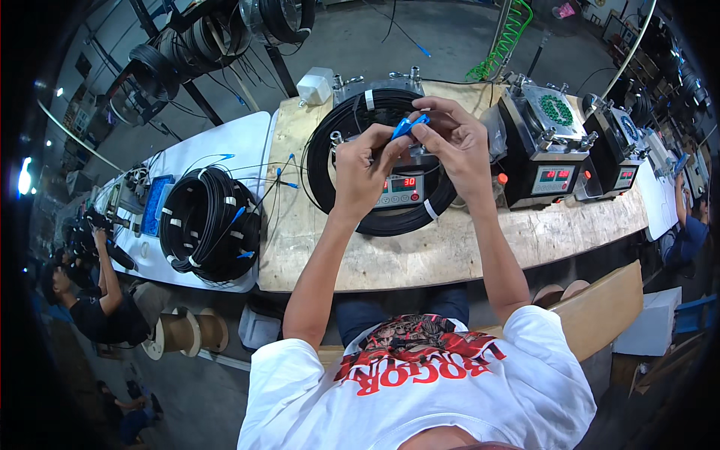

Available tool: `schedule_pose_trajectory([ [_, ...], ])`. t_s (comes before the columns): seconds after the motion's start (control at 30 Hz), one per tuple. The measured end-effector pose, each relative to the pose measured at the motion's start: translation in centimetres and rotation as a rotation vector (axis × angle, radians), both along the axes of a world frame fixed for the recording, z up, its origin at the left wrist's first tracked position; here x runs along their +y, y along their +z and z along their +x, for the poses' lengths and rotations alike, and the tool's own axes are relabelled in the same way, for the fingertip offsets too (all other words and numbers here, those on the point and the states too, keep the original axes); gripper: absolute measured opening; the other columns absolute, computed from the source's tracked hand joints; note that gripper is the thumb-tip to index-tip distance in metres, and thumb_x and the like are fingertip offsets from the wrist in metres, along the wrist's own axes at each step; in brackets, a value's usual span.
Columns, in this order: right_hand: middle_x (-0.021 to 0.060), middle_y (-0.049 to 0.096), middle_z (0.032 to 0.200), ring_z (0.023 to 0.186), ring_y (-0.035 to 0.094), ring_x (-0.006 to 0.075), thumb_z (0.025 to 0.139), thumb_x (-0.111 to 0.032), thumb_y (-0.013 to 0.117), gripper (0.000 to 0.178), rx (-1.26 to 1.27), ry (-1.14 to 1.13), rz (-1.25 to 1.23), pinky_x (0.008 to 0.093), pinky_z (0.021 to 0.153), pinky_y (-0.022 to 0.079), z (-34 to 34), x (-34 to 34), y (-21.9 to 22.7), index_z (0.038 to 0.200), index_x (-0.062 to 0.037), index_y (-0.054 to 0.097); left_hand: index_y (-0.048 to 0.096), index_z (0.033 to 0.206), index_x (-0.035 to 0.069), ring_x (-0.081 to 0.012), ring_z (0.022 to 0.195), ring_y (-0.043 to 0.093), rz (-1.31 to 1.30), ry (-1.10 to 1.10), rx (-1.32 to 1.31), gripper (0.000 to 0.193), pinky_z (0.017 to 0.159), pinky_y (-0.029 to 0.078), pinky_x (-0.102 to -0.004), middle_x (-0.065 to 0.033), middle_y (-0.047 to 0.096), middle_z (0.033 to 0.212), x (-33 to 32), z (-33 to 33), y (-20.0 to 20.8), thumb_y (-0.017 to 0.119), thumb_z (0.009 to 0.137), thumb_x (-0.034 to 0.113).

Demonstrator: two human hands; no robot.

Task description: The person opens a machine, sprays and wipes the interior, and pours liquid onto the surface before securing a metal plate inside. They then attach fiber optic connectors from a cable coil to the machine, tighten the assembly with knobs, and hang the finished coil on a rack.

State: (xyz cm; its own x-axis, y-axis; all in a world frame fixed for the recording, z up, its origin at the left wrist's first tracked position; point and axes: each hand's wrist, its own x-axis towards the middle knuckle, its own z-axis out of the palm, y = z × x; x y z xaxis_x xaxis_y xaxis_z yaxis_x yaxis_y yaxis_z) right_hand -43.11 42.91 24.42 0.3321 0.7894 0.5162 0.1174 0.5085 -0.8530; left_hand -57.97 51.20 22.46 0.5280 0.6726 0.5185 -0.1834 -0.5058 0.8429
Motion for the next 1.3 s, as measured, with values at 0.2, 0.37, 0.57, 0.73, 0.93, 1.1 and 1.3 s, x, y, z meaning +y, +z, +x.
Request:
schedule_pose_trajectory([
  [0.2, 0.0083, 0.069, 0.104, 0.093, 0.066, 0.0106, 0.092, -0.010, 0.071, 0.021, 0.122, 0.111, 0.120, 0.0248, 0.081, 0.053, 0.0, 0.7, -2.1, 0.108, 0.0019, 0.065, 0.069, 0.100, -0.003, -0.0071, 0.063, 0.060, -0.144, -0.178, -0.015, 0.016, 0.057, 0.050, -0.0232, -0.0048, 0.071, 0.077, 0.7, -0.6, -0.1, 0.066, 0.096, 0.013],
  [0.37, 0.0103, 0.068, 0.108, 0.096, 0.065, 0.0129, 0.093, -0.012, 0.070, 0.023, 0.220, 0.167, 0.087, 0.0275, 0.086, 0.053, -0.8, 0.6, -2.3, 0.108, 0.0027, 0.063, 0.068, 0.098, -0.003, -0.0095, 0.063, 0.063, -0.195, -0.356, -0.068, 0.017, 0.057, 0.053, -0.0244, -0.0066, 0.070, 0.077, 1.7, -1.1, -0.5, 0.065, 0.097, 0.013],
  [0.57, 0.0142, 0.066, 0.115, 0.100, 0.065, 0.0150, 0.095, -0.013, 0.068, 0.023, 0.221, 0.154, 0.098, 0.0290, 0.090, 0.052, -2.1, 0.5, -3.4, 0.107, 0.0036, 0.058, 0.068, 0.095, -0.005, -0.0098, 0.060, 0.062, -0.128, -0.268, -0.012, 0.016, 0.054, 0.050, -0.0245, -0.0047, 0.067, 0.072, 1.9, -1.8, -1.2, 0.064, 0.097, 0.011],
  [0.73, 0.0176, 0.065, 0.119, 0.101, 0.065, 0.0150, 0.096, -0.009, 0.066, 0.018, 0.270, 0.199, 0.133, 0.0286, 0.086, 0.054, -2.9, 0.6, -3.8, 0.105, 0.0031, 0.057, 0.070, 0.099, -0.005, -0.0095, 0.061, 0.061, -0.066, -0.280, -0.022, 0.014, 0.054, 0.049, -0.0244, -0.0063, 0.068, 0.073, 1.8, -1.8, -1.1, 0.064, 0.096, 0.007],
  [0.93, 0.0190, 0.063, 0.122, 0.103, 0.065, 0.0155, 0.093, -0.003, 0.067, 0.015, 0.271, 0.305, 0.061, 0.0292, 0.086, 0.055, -3.3, -0.2, -3.1, 0.104, 0.0030, 0.059, 0.071, 0.100, -0.006, -0.0097, 0.068, 0.061, -0.131, -0.358, -0.094, 0.014, 0.061, 0.049, -0.0246, -0.0075, 0.069, 0.076, 3.0, -2.6, -2.9, 0.067, 0.093, 0.005],
  [1.1, 0.0176, 0.063, 0.122, 0.107, 0.064, 0.0175, 0.091, 0.000, 0.068, 0.017, 0.189, 0.293, 0.106, 0.0319, 0.095, 0.053, -3.0, -0.2, -2.9, 0.105, 0.0034, 0.060, 0.073, 0.103, -0.004, -0.0081, 0.073, 0.059, -0.052, -0.350, -0.077, 0.016, 0.065, 0.049, -0.0240, -0.0057, 0.070, 0.078, 3.1, -2.6, -2.7, 0.071, 0.089, 0.004],
  [1.3, 0.0170, 0.063, 0.120, 0.112, 0.062, 0.0192, 0.087, 0.004, 0.068, 0.021, 0.036, 0.211, 0.182, 0.0341, 0.098, 0.051, -3.0, -0.3, -2.5, 0.107, 0.0030, 0.061, 0.075, 0.102, -0.001, -0.0063, 0.069, 0.050, 0.009, -0.326, -0.048, 0.016, 0.061, 0.043, -0.0236, -0.0040, 0.069, 0.075, 4.0, -2.4, -3.7, 0.073, 0.087, 0.005],
])
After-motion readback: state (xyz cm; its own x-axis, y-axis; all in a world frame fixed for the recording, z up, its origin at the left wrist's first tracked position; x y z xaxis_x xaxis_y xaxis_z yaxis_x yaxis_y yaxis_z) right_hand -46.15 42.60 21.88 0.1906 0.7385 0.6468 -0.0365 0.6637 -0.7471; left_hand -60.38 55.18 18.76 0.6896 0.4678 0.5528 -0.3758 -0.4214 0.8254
